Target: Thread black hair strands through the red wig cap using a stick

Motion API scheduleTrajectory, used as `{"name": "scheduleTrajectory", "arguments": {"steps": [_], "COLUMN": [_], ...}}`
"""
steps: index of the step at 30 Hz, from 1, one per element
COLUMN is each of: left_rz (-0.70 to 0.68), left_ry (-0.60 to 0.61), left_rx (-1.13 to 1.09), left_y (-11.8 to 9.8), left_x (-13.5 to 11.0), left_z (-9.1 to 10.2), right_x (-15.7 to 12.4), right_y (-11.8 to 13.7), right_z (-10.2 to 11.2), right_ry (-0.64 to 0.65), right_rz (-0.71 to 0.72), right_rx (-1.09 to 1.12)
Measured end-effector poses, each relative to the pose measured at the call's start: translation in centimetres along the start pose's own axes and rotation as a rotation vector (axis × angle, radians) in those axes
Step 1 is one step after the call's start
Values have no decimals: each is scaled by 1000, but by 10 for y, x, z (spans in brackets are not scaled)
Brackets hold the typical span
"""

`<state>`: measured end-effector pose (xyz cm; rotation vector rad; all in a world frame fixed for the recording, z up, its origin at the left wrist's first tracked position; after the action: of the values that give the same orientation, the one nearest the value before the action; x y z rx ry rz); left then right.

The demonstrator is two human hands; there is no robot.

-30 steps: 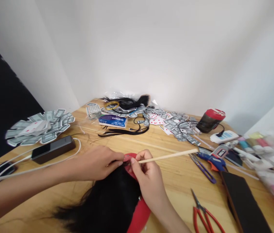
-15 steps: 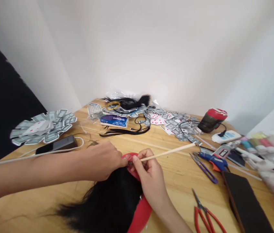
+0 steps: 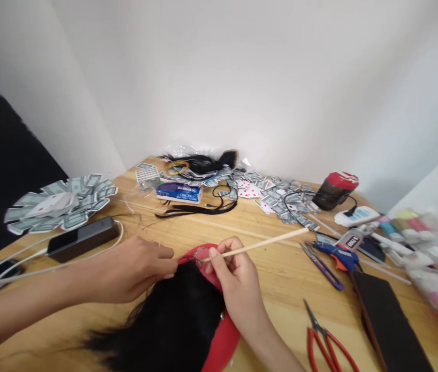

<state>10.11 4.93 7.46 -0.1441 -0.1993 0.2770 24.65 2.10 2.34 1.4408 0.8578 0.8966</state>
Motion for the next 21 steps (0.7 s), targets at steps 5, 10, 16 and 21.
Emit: {"name": "scheduleTrajectory", "arguments": {"steps": [5, 10, 16, 21], "left_rz": [64, 148, 278, 322], "left_ry": [-254, -258, -261, -279], "left_rx": [-421, -929, -1237, -1311], "left_y": [14, 18, 32, 41], "left_x": [-16, -14, -5, 7], "left_z": [4, -10, -24, -31], "right_x": [0, 1, 2, 0], "right_y": [0, 0, -2, -6], "right_z": [0, 0, 1, 3], "right_ry": [-13, -18, -9, 22], "right_rz": [5, 7, -9, -33], "right_rx": [-23, -33, -44, -74]}}
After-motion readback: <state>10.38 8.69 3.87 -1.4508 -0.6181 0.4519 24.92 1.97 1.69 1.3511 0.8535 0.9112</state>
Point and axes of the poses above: each hand's wrist, its own x-axis towards the middle knuckle, its own z-axis out of the back of the hand, y = z × x, the point moved 8 cm from there along x, towards the middle knuckle, and after that the axes turned 10 degrees about -y, right-handed, at the moved point
